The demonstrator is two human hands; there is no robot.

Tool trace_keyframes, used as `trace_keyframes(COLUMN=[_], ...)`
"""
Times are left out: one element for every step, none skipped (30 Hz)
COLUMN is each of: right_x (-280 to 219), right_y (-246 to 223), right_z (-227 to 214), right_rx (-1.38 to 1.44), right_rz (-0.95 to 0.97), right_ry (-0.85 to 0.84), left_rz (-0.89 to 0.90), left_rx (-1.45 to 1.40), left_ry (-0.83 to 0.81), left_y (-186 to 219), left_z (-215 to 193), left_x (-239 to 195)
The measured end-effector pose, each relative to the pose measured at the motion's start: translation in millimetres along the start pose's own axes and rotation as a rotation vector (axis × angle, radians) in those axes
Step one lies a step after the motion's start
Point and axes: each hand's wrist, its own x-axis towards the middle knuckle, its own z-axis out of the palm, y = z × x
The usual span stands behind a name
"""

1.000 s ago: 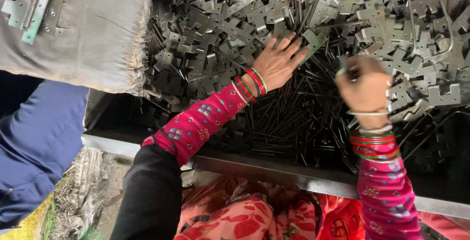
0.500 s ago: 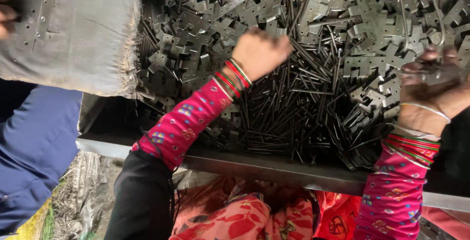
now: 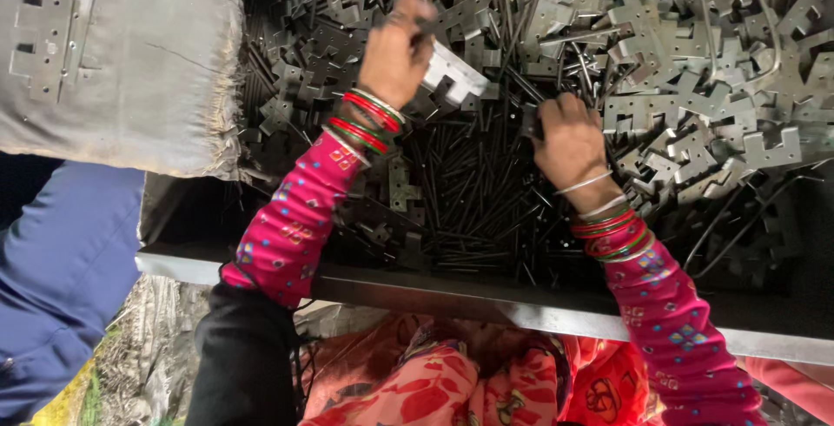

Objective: The person picks up and sorts T-shaped metal brackets and pins from a large metal bin by hand while sitting on the floor alongside others.

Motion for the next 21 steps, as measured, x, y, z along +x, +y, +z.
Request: trace_keyframes(right_x=[-0.5,-0.9,-0.7,-0.6,-3.1,-5.3,-6.9,-7.6,-8.5,-9.7,-10.2,-10.9,-10.2,-9.4,-10.3,-10.3,-6.9,-2.5,-0.6,0.0,2.7], right_y=[3.1,8.0,14.4,21.0,29.1,37.2,46.3,51.5,54.1,56.6,57.0,58.6,58.1,53.3,47.2,43.3,38.0,30.1,24.4,18.9,10.9], right_z=[0.8,0.2,-1.8,-4.7,-11.2,-19.0,-29.2,-37.0,-44.1,-53.6,-61.9,-73.6,-83.1,-87.0,-88.8,-90.4,-85.9,-76.6,-72.0,-70.4,-66.6], right_rx=[0.031,0.034,0.093,0.152,0.213,0.274,0.501,0.729,1.038,1.347,1.348,1.612,1.875,1.876,1.865,1.851,1.85,1.826,1.793,1.794,1.695], right_rz=[0.033,0.029,0.025,0.021,0.049,0.077,0.194,0.311,0.478,0.646,0.647,0.726,0.799,0.796,0.87,0.943,0.942,0.886,0.826,0.829,0.841], right_ry=[-0.031,-0.032,0.049,0.13,0.191,0.252,0.26,0.266,0.345,0.422,0.423,0.47,0.519,0.521,0.448,0.373,0.376,0.154,-0.066,-0.067,-0.168], left_rz=[-0.042,-0.083,-0.085,-0.062,-0.04,-0.041,0.021,0.083,0.082,-0.228,-0.537,-0.537,-0.547,-0.555,-0.553,-0.59,-0.626,-0.623,-0.664,-0.705,-0.704], left_rx=[0.074,0.147,0.149,0.102,0.053,0.052,0.015,-0.022,-0.024,-0.258,-0.488,-0.487,-0.658,-0.829,-0.832,-0.928,-1.021,-1.022,-1.092,-1.162,-1.161], left_ry=[-0.118,-0.237,-0.234,-0.323,-0.416,-0.416,-0.402,-0.388,-0.39,-0.378,-0.362,-0.364,-0.315,-0.265,-0.268,-0.24,-0.208,-0.21,-0.242,-0.274,-0.272], left_y=[-8.0,-15.3,-19.6,-20.1,-19.4,-19.1,-17.2,-13.2,-8.7,-4.8,-0.3,4.3,8.0,11.9,16.1,19.3,21.3,22.3,23.3,24.3,25.4], left_z=[7.9,13.4,17.7,21.8,24.6,25.6,25.8,25.0,21.4,14.4,5.8,-3.9,-13.8,-19.1,-17.0,-13.0,-9.4,-5.1,-0.3,5.2,11.2], left_x=[-4.7,-8.4,-14.0,-21.9,-26.6,-25.3,-22.4,-19.7,-15.7,-8.8,-1.9,3.2,8.7,12.6,13.6,13.3,13.2,12.8,8.9,4.7,1.9])
